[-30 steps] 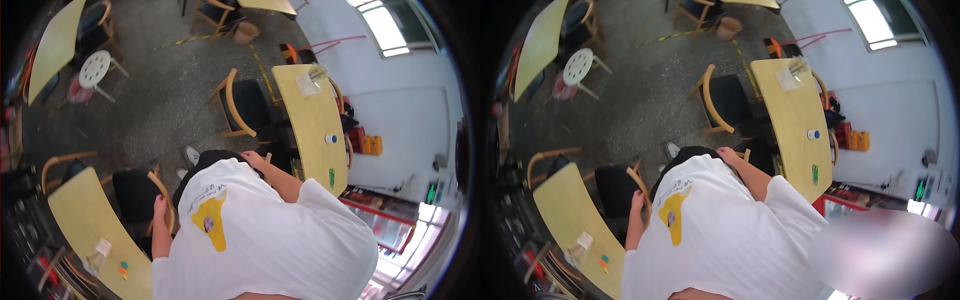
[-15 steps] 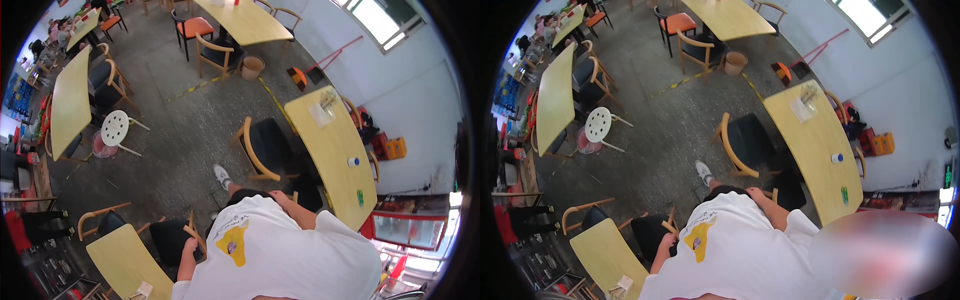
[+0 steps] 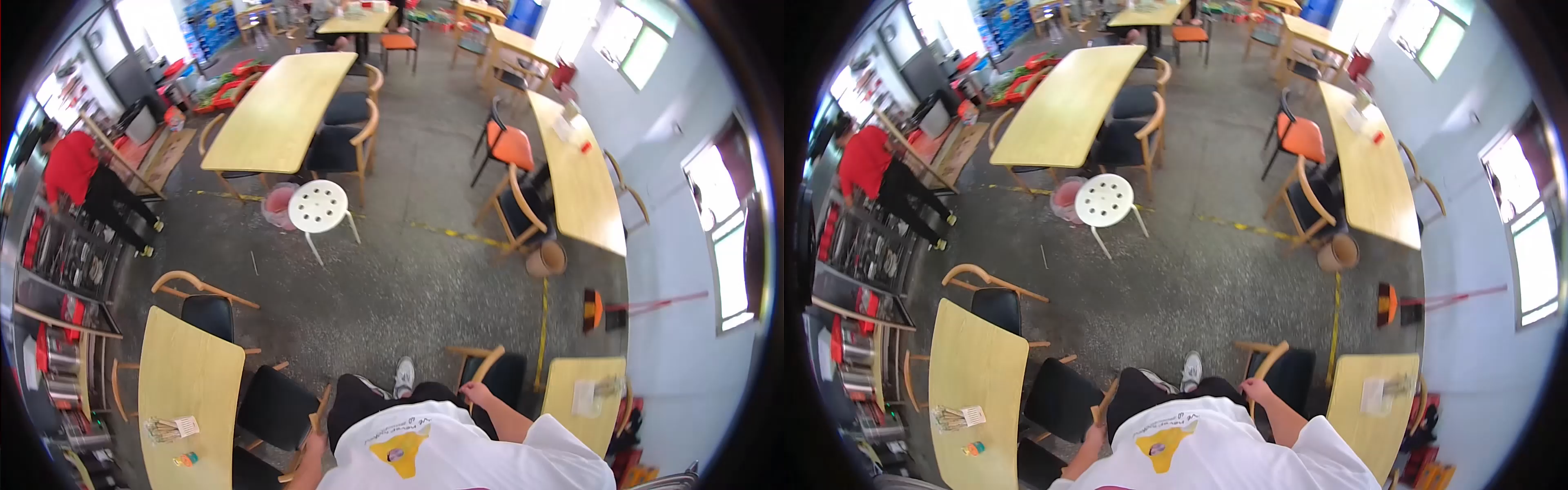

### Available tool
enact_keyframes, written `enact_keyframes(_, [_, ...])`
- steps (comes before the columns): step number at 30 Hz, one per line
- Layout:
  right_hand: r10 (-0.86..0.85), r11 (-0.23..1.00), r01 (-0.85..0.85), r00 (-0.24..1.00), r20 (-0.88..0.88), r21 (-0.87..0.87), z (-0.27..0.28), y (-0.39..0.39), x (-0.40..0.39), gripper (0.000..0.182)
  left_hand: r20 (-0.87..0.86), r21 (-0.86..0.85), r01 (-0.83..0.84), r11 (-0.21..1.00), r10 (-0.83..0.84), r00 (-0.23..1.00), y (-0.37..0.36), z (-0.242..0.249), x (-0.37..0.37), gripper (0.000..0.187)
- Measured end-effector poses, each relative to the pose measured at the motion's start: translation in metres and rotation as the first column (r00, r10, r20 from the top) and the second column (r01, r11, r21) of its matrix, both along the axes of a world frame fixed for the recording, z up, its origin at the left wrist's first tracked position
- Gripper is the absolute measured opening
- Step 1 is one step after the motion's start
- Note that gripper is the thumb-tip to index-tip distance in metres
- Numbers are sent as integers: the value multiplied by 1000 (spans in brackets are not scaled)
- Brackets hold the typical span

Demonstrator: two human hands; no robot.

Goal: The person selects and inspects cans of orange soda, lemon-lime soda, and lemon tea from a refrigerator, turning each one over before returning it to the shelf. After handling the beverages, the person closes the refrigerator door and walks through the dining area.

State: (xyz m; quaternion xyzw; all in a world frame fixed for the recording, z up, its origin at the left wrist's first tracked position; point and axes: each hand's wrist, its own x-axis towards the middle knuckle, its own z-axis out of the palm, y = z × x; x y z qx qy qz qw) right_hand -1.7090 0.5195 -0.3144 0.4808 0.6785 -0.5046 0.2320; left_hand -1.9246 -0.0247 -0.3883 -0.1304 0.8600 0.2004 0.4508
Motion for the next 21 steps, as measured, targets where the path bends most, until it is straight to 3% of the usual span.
enact_keyframes(1, [28,999,-28,1000,-10,17,-4,8,-10,24,-10,17,-28,999,28,1000,9,6,5,39])
enact_keyframes(2, [121,992,-122,992,28,29,-7,17,-19,26,82,39,-423,905,419,904,17,11,12,39])
enact_keyframes(3, [213,976,-216,975,71,39,-7,28,-33,28,185,22,-749,662,734,654,26,21,12,38])
enact_keyframes(4, [304,946,-313,948,95,87,-4,39,-46,29,196,39,-769,638,750,632,27,23,16,38])
enact_keyframes(6, [418,893,-436,896,150,115,9,59,-81,31,323,99,-941,325,883,339,24,27,18,38])
enact_keyframes(9, [365,912,-369,929,58,177,33,76,-135,30,335,145,-961,237,902,273,24,12,12,38])
enact_keyframes(10, [375,905,-396,915,146,157,58,74,-163,30,329,156,-966,207,911,248,28,6,11,38])
enact_keyframes(14, [565,794,-591,804,184,142,83,96,-236,30,291,199,-968,153,934,207,48,-7,11,38])
enact_keyframes(16, [511,839,-539,829,229,79,81,102,-274,31,248,217,-962,165,944,217,57,-9,7,39])
enact_keyframes(21, [568,800,-590,803,180,111,70,93,-348,34,85,235,-933,272,951,299,69,-17,14,40])
